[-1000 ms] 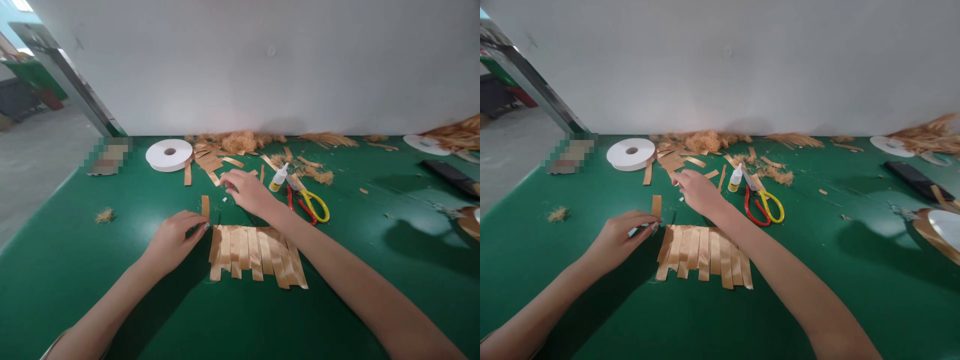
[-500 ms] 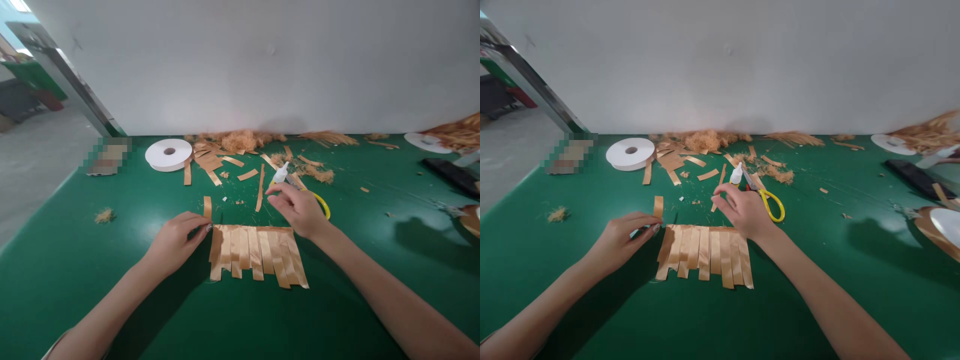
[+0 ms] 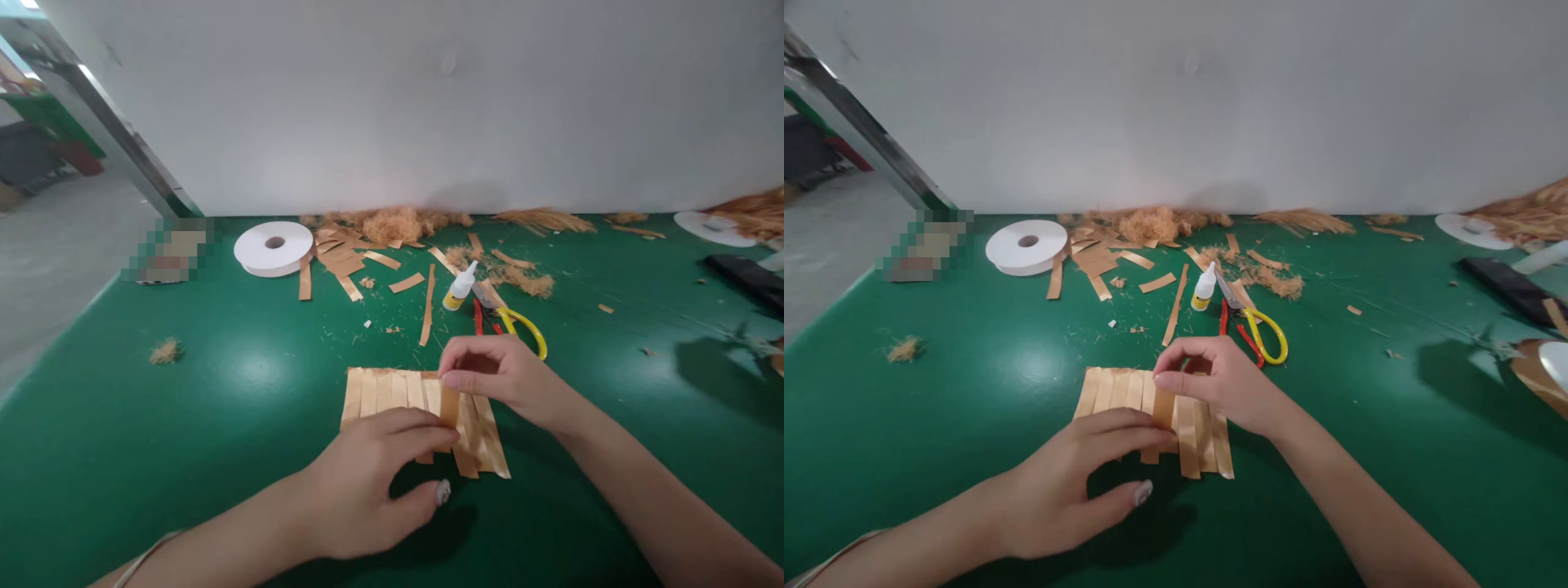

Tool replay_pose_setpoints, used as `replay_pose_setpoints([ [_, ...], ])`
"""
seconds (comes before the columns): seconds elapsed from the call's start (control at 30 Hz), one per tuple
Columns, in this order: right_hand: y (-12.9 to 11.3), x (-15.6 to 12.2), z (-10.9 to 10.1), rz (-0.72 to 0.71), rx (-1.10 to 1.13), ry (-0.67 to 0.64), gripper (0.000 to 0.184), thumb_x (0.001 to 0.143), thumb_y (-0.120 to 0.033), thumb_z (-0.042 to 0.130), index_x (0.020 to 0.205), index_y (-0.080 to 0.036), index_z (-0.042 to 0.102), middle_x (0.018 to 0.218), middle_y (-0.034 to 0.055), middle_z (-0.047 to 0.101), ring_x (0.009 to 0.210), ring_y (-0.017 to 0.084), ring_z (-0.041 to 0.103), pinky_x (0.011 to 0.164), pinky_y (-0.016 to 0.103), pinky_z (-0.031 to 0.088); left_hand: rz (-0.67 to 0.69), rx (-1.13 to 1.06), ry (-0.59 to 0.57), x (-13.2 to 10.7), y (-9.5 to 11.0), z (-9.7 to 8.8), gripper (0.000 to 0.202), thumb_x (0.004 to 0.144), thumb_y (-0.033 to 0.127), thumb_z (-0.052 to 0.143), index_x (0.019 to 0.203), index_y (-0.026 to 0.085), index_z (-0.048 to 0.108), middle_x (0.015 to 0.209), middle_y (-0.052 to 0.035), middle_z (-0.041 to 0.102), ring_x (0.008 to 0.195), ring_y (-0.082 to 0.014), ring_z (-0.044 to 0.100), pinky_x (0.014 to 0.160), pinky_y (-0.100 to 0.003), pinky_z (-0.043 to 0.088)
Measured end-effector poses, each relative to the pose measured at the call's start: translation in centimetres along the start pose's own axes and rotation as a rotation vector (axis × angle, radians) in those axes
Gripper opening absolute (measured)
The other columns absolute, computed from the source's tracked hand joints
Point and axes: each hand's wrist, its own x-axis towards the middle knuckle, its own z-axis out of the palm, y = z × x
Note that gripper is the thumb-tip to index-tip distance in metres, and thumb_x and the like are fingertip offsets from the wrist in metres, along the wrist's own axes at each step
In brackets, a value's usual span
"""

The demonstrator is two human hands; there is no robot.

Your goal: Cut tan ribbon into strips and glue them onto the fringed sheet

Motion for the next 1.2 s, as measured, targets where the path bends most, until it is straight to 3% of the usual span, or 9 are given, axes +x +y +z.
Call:
replay_pose_setpoints([
  [0.1, 0.6, -0.3, -0.6, 0.048, -0.028, -0.001, 0.020, 0.070, -0.040, 0.069, 0.071, -0.021, 0.065, 0.070, 0.0009, 0.062, 0.067, 0.014, 0.057, 0.065, 0.027, 0.047, 0.004, -0.045, -0.038, 0.2, 0.1, 0.4, 0.037, 0.081, 0.020, 0.055, 0.117, 0.019, 0.054, 0.113, -0.0052, 0.062, 0.103, -0.0160, 0.058, 0.090, -0.028, 0.048],
  [0.2, 1.3, -0.4, -1.1, 0.070, -0.072, -0.014, 0.015, 0.072, -0.038, 0.067, 0.073, -0.023, 0.067, 0.074, 0.0011, 0.063, 0.072, 0.015, 0.059, 0.069, 0.029, 0.048, 0.030, -0.016, -0.072, 0.3, -0.2, 0.8, 0.035, 0.081, 0.018, 0.053, 0.115, 0.019, 0.055, 0.101, -0.0034, 0.066, 0.087, -0.0144, 0.061, 0.078, -0.026, 0.051],
  [0.3, 1.8, -0.1, -1.2, 0.068, -0.140, -0.039, 0.014, 0.075, -0.036, 0.063, 0.074, -0.023, 0.067, 0.077, 0.0019, 0.063, 0.076, 0.017, 0.059, 0.071, 0.031, 0.048, 0.121, 0.126, -0.090, 0.3, -0.8, 1.2, 0.024, 0.083, 0.018, 0.047, 0.103, 0.017, 0.061, 0.080, -0.0029, 0.067, 0.068, -0.0145, 0.059, 0.064, -0.027, 0.049],
  [0.4, 2.1, 0.4, -1.0, 0.048, -0.211, -0.039, 0.013, 0.077, -0.032, 0.060, 0.072, -0.022, 0.066, 0.081, 0.0025, 0.062, 0.076, 0.016, 0.057, 0.069, 0.029, 0.046, 0.213, 0.326, -0.034, 0.3, -1.4, 1.4, 0.023, 0.086, 0.020, 0.042, 0.092, 0.014, 0.063, 0.073, -0.0057, 0.063, 0.064, -0.0168, 0.054, 0.057, -0.030, 0.045],
  [0.53, 2.4, 1.2, -0.8, 0.039, -0.303, -0.005, 0.013, 0.078, -0.029, 0.059, 0.069, -0.023, 0.066, 0.080, 0.0020, 0.060, 0.074, 0.015, 0.056, 0.068, 0.029, 0.044, 0.232, 0.475, -0.005, 0.4, -2.2, 1.6, 0.024, 0.087, 0.020, 0.041, 0.097, 0.014, 0.062, 0.081, -0.0079, 0.062, 0.074, -0.0193, 0.052, 0.061, -0.031, 0.045],
  [0.83, 3.3, 2.3, -0.6, -0.036, -0.449, 0.026, 0.015, 0.081, -0.029, 0.055, 0.078, -0.025, 0.069, 0.084, 0.0046, 0.064, 0.087, 0.021, 0.057, 0.079, 0.036, 0.044, 0.140, 0.587, -0.022, 0.5, -3.3, 2.2, 0.033, 0.085, 0.030, 0.046, 0.115, 0.016, 0.053, 0.104, -0.0104, 0.057, 0.094, -0.0242, 0.052, 0.076, -0.037, 0.045],
  [1.0, 3.7, 2.3, -0.3, 0.027, -0.500, 0.048, 0.011, 0.080, -0.028, 0.057, 0.087, -0.026, 0.066, 0.085, 0.0037, 0.060, 0.080, 0.017, 0.057, 0.073, 0.032, 0.046, 0.089, 0.607, -0.073, 0.5, -3.5, 2.2, 0.042, 0.084, 0.037, 0.048, 0.122, 0.018, 0.048, 0.109, -0.0098, 0.055, 0.096, -0.0261, 0.051, 0.077, -0.039, 0.043],
  [1.2, 4.2, 2.6, -0.1, 0.023, -0.514, 0.067, 0.012, 0.079, -0.028, 0.057, 0.089, -0.025, 0.063, 0.085, 0.0027, 0.055, 0.075, 0.015, 0.057, 0.073, 0.032, 0.046, 0.102, 0.619, -0.054, 0.4, -3.8, 2.5, 0.038, 0.086, 0.039, 0.045, 0.117, 0.017, 0.052, 0.107, -0.0095, 0.056, 0.091, -0.0242, 0.050, 0.075, -0.037, 0.041],
])
